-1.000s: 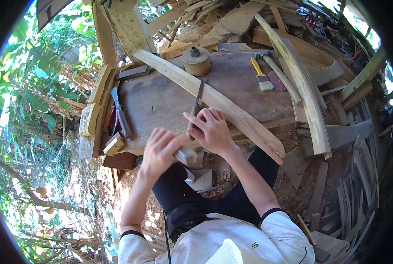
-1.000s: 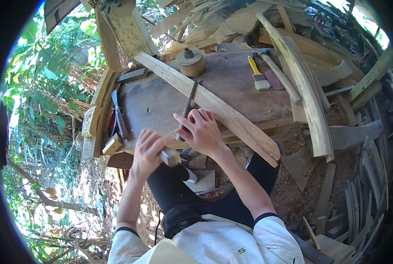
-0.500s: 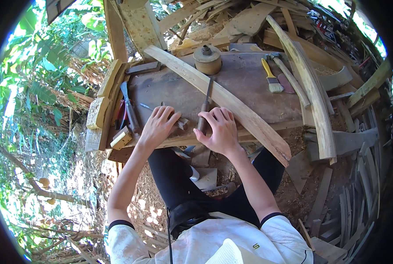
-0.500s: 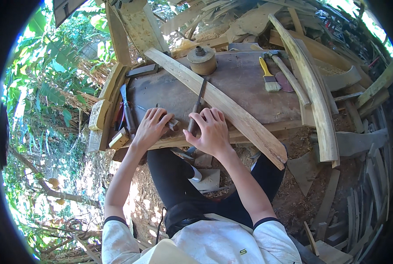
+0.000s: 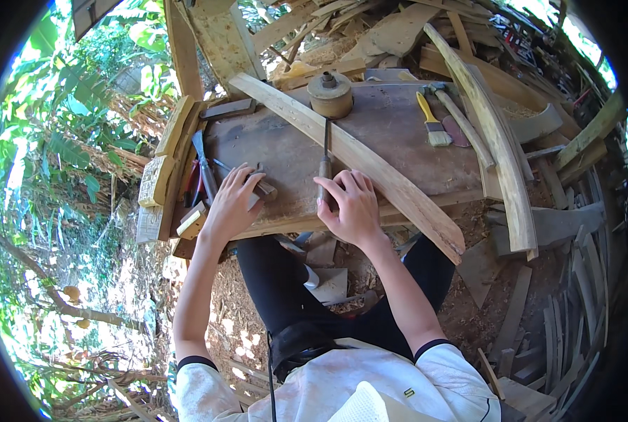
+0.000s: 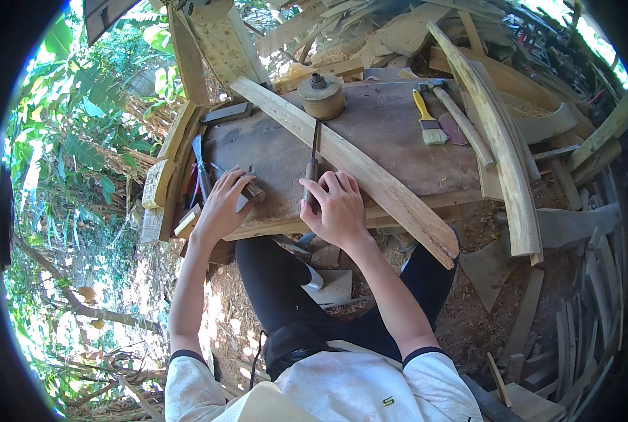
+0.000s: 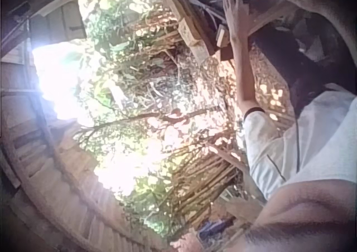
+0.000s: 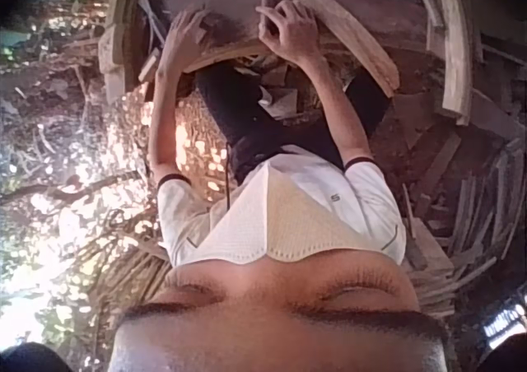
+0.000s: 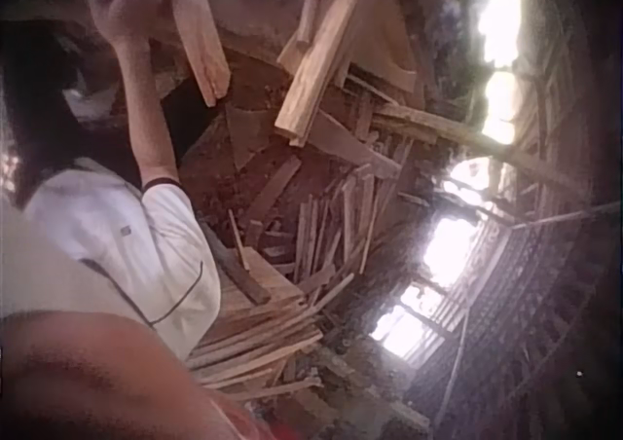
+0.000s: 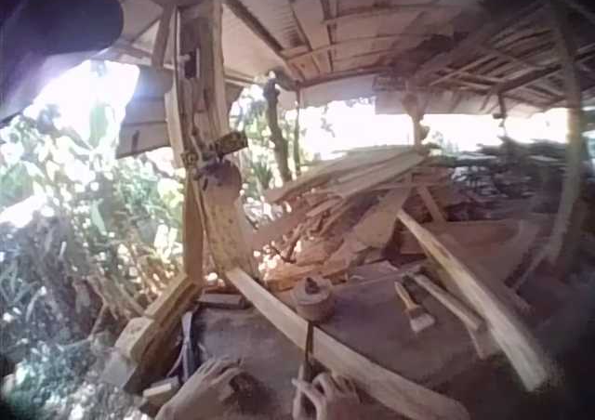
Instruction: The person uses a hammer and chisel to carve a small wooden block, then brushes away wood shavings from the carved surface. They repeat the brushing on another carved piece and handle additional wood pieces and tools on the workbench.
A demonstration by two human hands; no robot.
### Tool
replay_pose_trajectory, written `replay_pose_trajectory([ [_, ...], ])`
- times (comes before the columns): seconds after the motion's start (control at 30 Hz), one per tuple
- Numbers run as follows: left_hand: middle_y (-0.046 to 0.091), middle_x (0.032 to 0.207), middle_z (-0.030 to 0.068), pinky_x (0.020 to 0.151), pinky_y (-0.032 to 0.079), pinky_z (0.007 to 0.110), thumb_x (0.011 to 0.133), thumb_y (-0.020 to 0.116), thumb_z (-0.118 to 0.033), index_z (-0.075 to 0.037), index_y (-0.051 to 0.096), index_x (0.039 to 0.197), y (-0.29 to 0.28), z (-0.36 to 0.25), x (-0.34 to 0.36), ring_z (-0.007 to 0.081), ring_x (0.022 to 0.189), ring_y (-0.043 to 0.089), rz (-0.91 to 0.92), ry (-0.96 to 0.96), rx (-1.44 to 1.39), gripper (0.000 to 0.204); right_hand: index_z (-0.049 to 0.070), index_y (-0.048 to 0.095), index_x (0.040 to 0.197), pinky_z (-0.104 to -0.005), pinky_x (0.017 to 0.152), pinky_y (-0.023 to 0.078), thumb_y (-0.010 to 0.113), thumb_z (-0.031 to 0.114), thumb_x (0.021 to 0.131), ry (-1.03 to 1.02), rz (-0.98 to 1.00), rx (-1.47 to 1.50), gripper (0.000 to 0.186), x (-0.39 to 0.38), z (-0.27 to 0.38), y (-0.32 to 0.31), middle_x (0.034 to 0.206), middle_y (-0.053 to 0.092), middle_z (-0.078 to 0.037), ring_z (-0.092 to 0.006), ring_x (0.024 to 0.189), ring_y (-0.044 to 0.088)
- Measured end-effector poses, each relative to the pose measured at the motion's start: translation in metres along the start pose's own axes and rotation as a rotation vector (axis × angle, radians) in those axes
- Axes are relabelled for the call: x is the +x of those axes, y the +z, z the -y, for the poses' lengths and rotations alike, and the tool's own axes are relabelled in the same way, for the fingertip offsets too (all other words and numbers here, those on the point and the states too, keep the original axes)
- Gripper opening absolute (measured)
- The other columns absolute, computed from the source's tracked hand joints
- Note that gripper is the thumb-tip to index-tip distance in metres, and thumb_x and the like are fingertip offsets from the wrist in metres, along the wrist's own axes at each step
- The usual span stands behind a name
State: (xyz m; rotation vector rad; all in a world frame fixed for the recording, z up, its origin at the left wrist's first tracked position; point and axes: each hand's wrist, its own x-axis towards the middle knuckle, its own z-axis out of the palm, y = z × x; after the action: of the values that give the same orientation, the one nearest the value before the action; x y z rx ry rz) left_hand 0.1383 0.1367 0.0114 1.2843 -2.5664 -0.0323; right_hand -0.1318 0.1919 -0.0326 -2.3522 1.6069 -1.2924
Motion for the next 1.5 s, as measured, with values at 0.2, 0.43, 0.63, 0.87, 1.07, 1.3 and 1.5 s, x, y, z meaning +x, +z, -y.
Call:
replay_pose_trajectory([
  [0.2, 0.049, 0.145, 0.0191, 0.12, 0.034, 0.046, 0.079, 0.074, -0.011, -0.005, 0.053, 0.139, -0.013, -0.007, -0.011, 0.0378, 0.141, 0.041, 0.051, -0.045, -0.041, 0.063, 0.013, 0.068, 0.121, -0.0438, 0.093, 0.044, 0.069, 0.04, 0.087, 0.024, 0.052, -0.023, 0.044, -0.001, 0.004, -0.002, 0.095, 0.056, -0.008, -0.028, 0.098, 0.054],
  [0.43, 0.049, 0.145, 0.0188, 0.121, 0.032, 0.05, 0.077, 0.071, -0.01, -0.006, 0.05, 0.142, -0.01, -0.045, -0.011, 0.0387, 0.14, 0.042, -0.052, 0.104, -0.114, 0.069, 0.011, 0.065, 0.126, -0.0447, 0.092, 0.044, 0.07, 0.047, 0.087, 0.009, 0.028, -0.049, 0.054, 0.0, 0.004, -0.001, 0.099, 0.057, -0.009, -0.0291, 0.101, 0.054],
  [0.63, 0.053, 0.14, 0.0176, 0.119, 0.034, 0.051, 0.083, 0.073, -0.015, -0.006, 0.053, 0.139, -0.001, -0.069, -0.015, 0.0382, 0.136, 0.046, -0.181, 0.142, -0.192, 0.061, 0.011, 0.065, 0.129, -0.0436, 0.091, 0.044, 0.069, 0.048, 0.088, 0.0, 0.037, -0.037, 0.055, -0.001, 0.001, -0.002, 0.099, 0.059, -0.008, -0.029, 0.102, 0.056],
  [0.87, 0.061, 0.132, 0.0148, 0.112, 0.041, 0.049, 0.087, 0.072, -0.017, -0.004, 0.062, 0.129, -0.019, -0.031, -0.061, 0.0339, 0.127, 0.056, -0.387, -0.094, -0.061, 0.045, 0.009, 0.064, 0.126, -0.0456, 0.094, 0.044, 0.07, 0.043, 0.087, -0.03, 0.016, -0.042, 0.052, -0.001, 0.002, -0.001, 0.1, 0.058, -0.009, -0.0302, 0.106, 0.055],
  [1.07, 0.059, 0.137, 0.0174, 0.113, 0.039, 0.049, 0.095, 0.065, -0.041, -0.001, 0.06, 0.133, -0.04, 0.05, -0.11, 0.0338, 0.132, 0.051, -0.439, -0.604, -0.002, 0.055, 0.009, 0.065, 0.126, -0.0463, 0.095, 0.044, 0.07, 0.043, 0.087, -0.025, 0.011, -0.036, 0.052, -0.002, -0.001, 0.0, 0.101, 0.059, -0.009, -0.0307, 0.106, 0.055],
  [1.3, 0.048, 0.145, 0.0258, 0.112, 0.039, 0.05, 0.08, 0.072, -0.069, -0.001, 0.039, 0.151, -0.058, 0.144, -0.109, 0.0388, 0.134, 0.048, -0.424, -0.932, 0.181, 0.103, 0.01, 0.064, 0.128, -0.047, 0.096, 0.044, 0.07, 0.043, 0.087, -0.014, 0.024, -0.031, 0.052, -0.002, -0.001, 0.0, 0.101, 0.058, -0.009, -0.0311, 0.106, 0.055],
  [1.5, 0.053, 0.139, 0.0321, 0.111, 0.043, 0.046, 0.07, 0.075, -0.076, 0.004, 0.022, 0.157, -0.061, 0.19, -0.089, 0.0408, 0.131, 0.053, -0.264, -1.032, 0.056, 0.13, 0.01, 0.064, 0.128, -0.0482, 0.097, 0.044, 0.07, 0.043, 0.088, -0.011, 0.031, -0.004, 0.052, -0.002, 0.003, 0.001, 0.102, 0.058, -0.01, -0.0327, 0.107, 0.055],
])
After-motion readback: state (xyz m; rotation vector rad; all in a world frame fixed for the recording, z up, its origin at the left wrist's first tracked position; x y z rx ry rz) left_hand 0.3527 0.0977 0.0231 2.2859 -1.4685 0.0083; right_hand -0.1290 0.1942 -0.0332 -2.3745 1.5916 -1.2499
